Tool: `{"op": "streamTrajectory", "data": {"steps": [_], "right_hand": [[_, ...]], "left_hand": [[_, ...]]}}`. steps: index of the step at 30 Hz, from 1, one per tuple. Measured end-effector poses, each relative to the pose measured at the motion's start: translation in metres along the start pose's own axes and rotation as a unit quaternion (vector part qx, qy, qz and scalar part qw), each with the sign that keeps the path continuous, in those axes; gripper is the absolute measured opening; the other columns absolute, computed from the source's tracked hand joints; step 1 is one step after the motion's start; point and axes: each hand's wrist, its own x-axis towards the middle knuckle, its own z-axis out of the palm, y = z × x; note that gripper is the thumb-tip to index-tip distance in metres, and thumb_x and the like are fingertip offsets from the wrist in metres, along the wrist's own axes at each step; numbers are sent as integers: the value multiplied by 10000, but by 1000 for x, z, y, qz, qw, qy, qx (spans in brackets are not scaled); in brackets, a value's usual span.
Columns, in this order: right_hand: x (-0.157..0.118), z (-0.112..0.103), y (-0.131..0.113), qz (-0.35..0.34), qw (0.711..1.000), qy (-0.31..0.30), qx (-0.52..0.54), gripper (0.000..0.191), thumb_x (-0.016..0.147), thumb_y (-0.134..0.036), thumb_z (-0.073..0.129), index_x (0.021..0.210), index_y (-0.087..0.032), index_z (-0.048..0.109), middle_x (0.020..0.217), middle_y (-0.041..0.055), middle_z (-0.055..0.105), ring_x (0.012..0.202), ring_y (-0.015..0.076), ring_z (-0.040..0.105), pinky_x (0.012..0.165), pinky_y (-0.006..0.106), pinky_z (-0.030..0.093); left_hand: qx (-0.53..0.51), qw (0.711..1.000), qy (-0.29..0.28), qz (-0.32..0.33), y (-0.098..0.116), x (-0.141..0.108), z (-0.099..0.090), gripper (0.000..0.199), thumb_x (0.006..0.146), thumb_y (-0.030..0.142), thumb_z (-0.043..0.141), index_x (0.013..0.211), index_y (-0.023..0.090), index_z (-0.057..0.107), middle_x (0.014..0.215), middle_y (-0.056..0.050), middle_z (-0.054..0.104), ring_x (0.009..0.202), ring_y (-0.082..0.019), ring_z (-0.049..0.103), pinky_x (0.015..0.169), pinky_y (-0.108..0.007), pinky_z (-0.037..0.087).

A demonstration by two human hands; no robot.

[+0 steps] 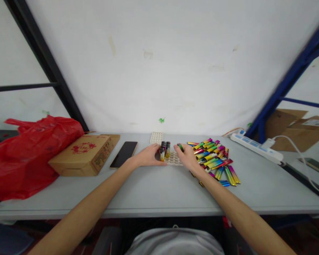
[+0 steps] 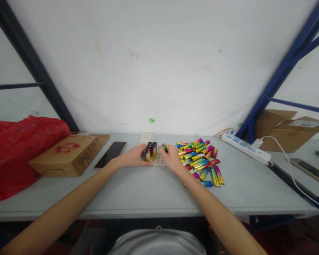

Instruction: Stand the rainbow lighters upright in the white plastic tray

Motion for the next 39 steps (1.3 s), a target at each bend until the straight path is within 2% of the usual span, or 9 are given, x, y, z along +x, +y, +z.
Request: {"op": "streamTrajectory", "data": {"steps": [3, 8, 12, 14, 20, 25, 30, 34, 39], "right_hand": [[0, -4, -3, -19, 1000, -5, -7, 506, 977, -600, 443, 629, -237, 394, 565, -46, 408, 578, 129, 384, 581, 280, 270], [0, -16, -10, -64, 996, -56, -29, 342, 1071, -513, 412, 893, -237, 507, 686, -41, 535, 647, 154, 504, 636, 273, 343], [2, -23, -10, -169, 979, -80, -84, 331, 1096, -446, 401, 886, -225, 530, 853, 33, 596, 819, 190, 569, 766, 300, 412], [2, -24, -9, -198, 970, -89, -113, 363, 1094, -463, 418, 856, -219, 542, 872, 50, 596, 830, 194, 562, 778, 303, 415], [3, -22, -4, -150, 970, -144, -126, 440, 1082, -505, 469, 753, -217, 517, 653, -12, 570, 617, 146, 505, 635, 265, 335], [3, -19, -1, -148, 961, -166, -161, 346, 1083, -425, 511, 826, -205, 586, 714, 17, 657, 646, 157, 568, 643, 260, 350], [1, -16, -3, -158, 937, -204, -237, 266, 1095, -376, 509, 982, -174, 641, 849, 76, 732, 762, 186, 658, 689, 265, 397], [2, -11, -7, -156, 918, -202, -305, 298, 1097, -412, 499, 1060, -161, 655, 969, 130, 759, 839, 220, 700, 694, 278, 407], [4, -4, -6, -157, 924, -197, -287, 360, 1073, -500, 511, 1012, -180, 662, 956, 127, 758, 806, 214, 691, 679, 278, 402]], "left_hand": [[0, 1000, -5, -2, 2, 0, -2, 678, 700, 699, 802, 1088, 167, 639, 1067, -109, 694, 971, -318, 671, 862, -412, 542], [1, 1000, -11, -9, 5, 0, -3, 689, 711, 692, 801, 1104, 152, 633, 1092, -126, 691, 994, -335, 671, 876, -427, 540], [-5, 1000, 1, 1, 2, 0, -1, 686, 696, 699, 807, 1100, 168, 646, 1077, -115, 698, 977, -328, 671, 875, -427, 542], [-9, 1000, 7, 7, 1, 0, 0, 691, 685, 700, 813, 1103, 174, 652, 1077, -112, 701, 981, -328, 670, 873, -427, 542], [-18, 1000, 9, 9, 0, 0, 1, 671, 693, 688, 817, 1097, 177, 657, 1077, -110, 704, 971, -318, 673, 870, -418, 542], [-14, 1000, 7, 3, 2, -1, 0, 681, 686, 695, 819, 1098, 181, 649, 1073, -106, 704, 967, -319, 675, 836, -404, 544], [-7, 1000, 1, 5, 3, 0, -1, 671, 704, 687, 813, 1092, 165, 644, 1068, -113, 698, 956, -317, 677, 817, -396, 538], [-10, 1000, 5, 8, 2, 0, 0, 664, 690, 688, 819, 1075, 175, 649, 1056, -101, 698, 949, -313, 673, 824, -397, 538], [-17, 1000, -1, 5, 3, 0, -2, 655, 700, 669, 824, 1094, 176, 648, 1086, -108, 698, 972, -311, 672, 856, -397, 541]]}}
